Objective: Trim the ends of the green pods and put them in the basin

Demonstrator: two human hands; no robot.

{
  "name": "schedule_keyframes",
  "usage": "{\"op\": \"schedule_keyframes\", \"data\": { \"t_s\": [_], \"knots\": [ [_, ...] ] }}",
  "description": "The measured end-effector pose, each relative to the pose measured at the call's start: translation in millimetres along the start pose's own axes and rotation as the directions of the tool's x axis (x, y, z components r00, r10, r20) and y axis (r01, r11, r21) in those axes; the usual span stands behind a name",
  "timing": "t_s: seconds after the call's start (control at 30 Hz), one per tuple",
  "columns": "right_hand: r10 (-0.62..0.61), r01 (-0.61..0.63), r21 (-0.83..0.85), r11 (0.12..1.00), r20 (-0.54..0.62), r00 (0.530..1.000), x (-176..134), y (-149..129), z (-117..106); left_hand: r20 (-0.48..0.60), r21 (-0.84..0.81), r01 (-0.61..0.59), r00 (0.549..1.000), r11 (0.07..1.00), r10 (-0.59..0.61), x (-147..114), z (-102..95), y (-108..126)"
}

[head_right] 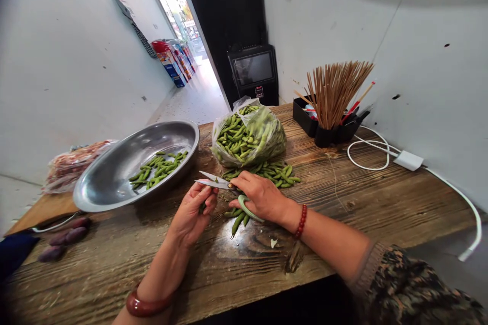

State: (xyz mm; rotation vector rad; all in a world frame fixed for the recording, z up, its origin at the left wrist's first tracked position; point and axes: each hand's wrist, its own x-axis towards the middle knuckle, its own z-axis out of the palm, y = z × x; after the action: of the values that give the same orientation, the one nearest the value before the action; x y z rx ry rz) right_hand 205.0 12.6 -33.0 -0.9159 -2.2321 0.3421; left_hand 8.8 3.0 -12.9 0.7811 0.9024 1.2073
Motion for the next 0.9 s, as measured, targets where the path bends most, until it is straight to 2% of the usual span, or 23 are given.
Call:
{"op": "schedule_keyframes", "data": {
  "t_s": [0.23, 0.4, 0.5, 0.57, 0.63, 0.7, 0.77, 0.83, 0.9],
  "knots": [
    [0.011, -0.009, -0.042, 0.999, 0.039, 0.999, -1, 1, 0, -0.075, -0.027, -0.003, 0.997, 1.0, 0.001, 2, -3.5, 2],
    [0.05, -0.047, 0.03, 0.998, -0.097, 0.994, 0, 7, -3, -0.09, -0.137, 0.035, 0.995, 0.99, -0.047, 5, -9.7, 5],
    [0.087, -0.08, 0.051, 0.996, -0.167, 0.982, 2, 11, -4, -0.081, -0.116, 0.078, 0.993, 0.99, -0.087, 4, -10.6, 6],
    [0.099, -0.091, 0.054, 0.994, -0.173, 0.98, 2, 11, -5, -0.05, -0.001, 0.072, 0.996, 0.997, -0.072, 4, -8.9, 4],
    [0.096, -0.088, 0.055, 0.995, -0.166, 0.981, 2, 11, -5, -0.002, 0.211, 0.041, 0.999, 0.977, -0.042, 3, -6.2, 1],
    [0.089, -0.081, 0.057, 0.995, -0.16, 0.983, 2, 11, -5, 0.051, 0.484, -0.03, 0.999, 0.874, 0.006, 3, -3.4, -4],
    [0.086, -0.078, 0.061, 0.995, -0.157, 0.984, 1, 10, -4, 0.104, 0.683, -0.136, 0.991, 0.718, 0.089, 3, -1.9, -11],
    [0.092, -0.083, 0.066, 0.994, -0.148, 0.985, 2, 9, -4, 0.153, 0.75, -0.222, 0.975, 0.623, 0.163, 4, -2.6, -17],
    [0.102, -0.093, 0.071, 0.993, -0.135, 0.986, 2, 8, -4, 0.191, 0.76, -0.268, 0.963, 0.592, 0.191, 5, -4.7, -23]
  ]
}}
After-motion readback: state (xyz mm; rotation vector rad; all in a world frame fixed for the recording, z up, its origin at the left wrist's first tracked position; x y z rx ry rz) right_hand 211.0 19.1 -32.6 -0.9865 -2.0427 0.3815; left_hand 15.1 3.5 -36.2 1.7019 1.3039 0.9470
